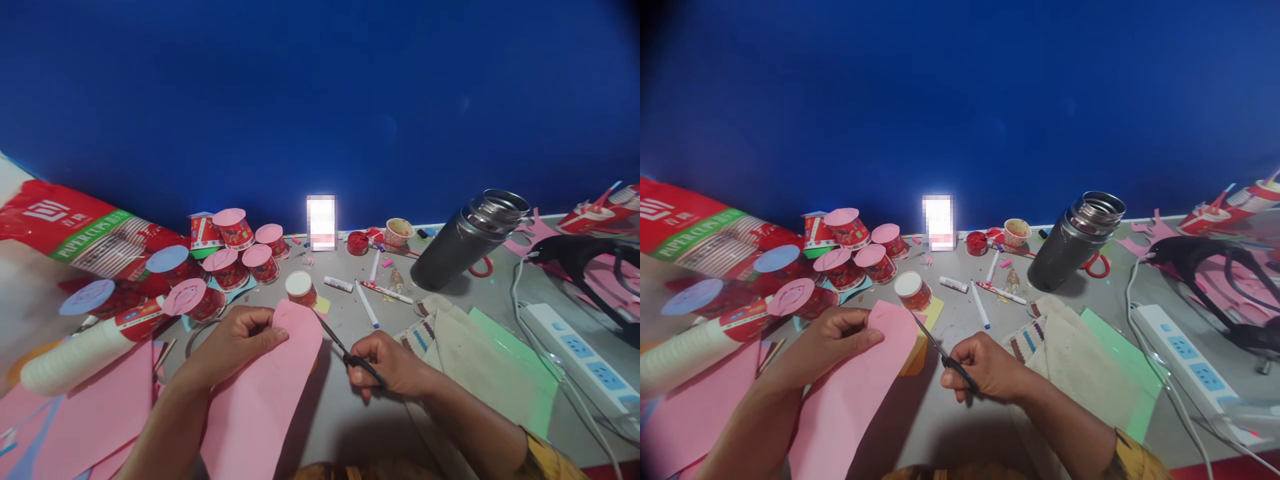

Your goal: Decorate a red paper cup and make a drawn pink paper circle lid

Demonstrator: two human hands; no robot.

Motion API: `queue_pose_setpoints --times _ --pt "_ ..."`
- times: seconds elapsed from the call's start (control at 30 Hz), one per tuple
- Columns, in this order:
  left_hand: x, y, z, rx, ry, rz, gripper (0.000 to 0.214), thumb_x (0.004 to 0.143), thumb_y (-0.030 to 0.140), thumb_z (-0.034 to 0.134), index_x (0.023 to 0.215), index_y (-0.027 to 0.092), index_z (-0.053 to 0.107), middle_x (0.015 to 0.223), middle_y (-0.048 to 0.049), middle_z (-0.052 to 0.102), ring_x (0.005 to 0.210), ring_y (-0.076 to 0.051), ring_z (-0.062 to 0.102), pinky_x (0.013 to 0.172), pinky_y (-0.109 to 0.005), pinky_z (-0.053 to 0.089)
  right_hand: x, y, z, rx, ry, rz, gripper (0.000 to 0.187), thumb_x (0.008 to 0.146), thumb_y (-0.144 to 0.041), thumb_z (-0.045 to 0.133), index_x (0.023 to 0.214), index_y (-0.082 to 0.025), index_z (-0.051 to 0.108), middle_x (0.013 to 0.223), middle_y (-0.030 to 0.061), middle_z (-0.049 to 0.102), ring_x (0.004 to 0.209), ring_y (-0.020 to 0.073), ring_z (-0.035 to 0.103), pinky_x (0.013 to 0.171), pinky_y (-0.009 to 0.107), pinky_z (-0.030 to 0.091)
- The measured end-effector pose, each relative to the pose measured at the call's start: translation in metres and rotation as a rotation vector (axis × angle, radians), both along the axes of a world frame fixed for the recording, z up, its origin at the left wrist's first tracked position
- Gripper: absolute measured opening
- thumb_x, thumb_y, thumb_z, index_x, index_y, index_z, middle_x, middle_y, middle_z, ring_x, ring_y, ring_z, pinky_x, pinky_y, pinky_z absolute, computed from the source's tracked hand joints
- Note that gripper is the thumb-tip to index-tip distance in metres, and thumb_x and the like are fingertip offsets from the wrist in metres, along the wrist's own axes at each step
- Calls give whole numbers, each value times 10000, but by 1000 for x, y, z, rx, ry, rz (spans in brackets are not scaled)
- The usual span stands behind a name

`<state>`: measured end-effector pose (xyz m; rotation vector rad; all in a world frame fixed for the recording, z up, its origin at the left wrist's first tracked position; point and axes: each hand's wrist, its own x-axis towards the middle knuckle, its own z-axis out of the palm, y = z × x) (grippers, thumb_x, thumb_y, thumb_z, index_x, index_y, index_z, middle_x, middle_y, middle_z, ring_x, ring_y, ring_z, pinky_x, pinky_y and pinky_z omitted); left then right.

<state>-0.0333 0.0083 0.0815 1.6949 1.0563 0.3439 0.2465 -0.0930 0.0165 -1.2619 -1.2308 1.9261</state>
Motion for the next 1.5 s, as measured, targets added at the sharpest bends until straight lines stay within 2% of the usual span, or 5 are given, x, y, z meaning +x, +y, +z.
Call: queue_pose_setpoints --times 0.33,0.67,0.83,1.07,1.5 --pt "-5 1 1 45 23 -37 453 876 548 710 658 160 623 665 26 469 624 -108 397 512 -204 348 2 -1 -2 12 35 12 561 648 -642 913 634 -154 637 532 -9 639 460 71 492 465 196 333" --pt "-9 1 7 -63 -5 -88 466 882 581 720 727 144 671 684 10 525 613 -109 440 511 -207 360 6 -4 -14 34 66 53 583 653 -677 911 682 -145 673 555 -5 651 487 88 550 478 189 372" --pt "-5 -1 13 -28 26 -142 485 891 568 708 664 150 615 626 35 431 573 -93 382 474 -201 298 8 -4 -12 52 97 116 658 664 -762 867 725 -133 683 577 5 655 500 89 551 487 190 379" --pt "-2 -3 16 -9 70 -181 501 896 556 689 622 166 534 605 54 339 554 -84 328 463 -208 251 8 -6 -13 51 111 101 662 656 -761 874 725 -128 691 591 7 657 518 89 564 483 184 380" --pt "-2 -5 20 23 102 -195 497 902 520 667 608 188 442 613 57 310 566 -82 307 489 -232 221 5 -6 -9 18 78 94 583 642 -670 915 680 -138 679 571 -6 652 507 83 560 479 178 398"
